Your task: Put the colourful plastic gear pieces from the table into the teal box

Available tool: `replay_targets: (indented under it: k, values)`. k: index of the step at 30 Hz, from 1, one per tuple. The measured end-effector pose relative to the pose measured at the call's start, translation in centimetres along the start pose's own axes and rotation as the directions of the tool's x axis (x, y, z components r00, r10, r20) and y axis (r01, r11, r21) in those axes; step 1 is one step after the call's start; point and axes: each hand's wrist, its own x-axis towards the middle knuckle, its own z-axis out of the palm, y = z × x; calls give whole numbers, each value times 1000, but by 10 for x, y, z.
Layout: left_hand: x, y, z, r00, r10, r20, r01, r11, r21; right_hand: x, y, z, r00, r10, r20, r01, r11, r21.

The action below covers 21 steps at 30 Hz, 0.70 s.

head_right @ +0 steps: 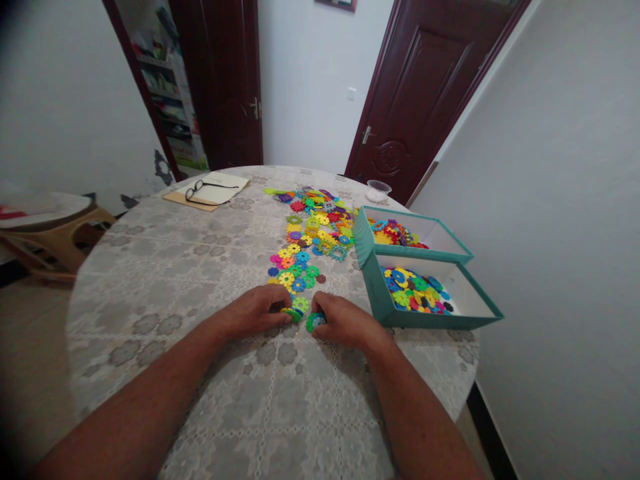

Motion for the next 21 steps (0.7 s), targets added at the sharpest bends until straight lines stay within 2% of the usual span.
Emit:
replay_targets:
  k: [3,9,15,21]
  values:
    - [1,-1,1,1000,-11,-18,10,999,-34,1,0,0,999,-37,-27,39,996,75]
    - [1,0,1,996,-69,-54,60,989,-138,12,-6,11,954,-51,-296,99,984,147]
    - [1,1,-1,991,-126,-39,119,980,-158,18,-16,19,971,-28,-236,109,936,335]
    - [5,-2,2,990,-125,-65,111,977,-180,22,-24,24,969,7,-248,101,901,421]
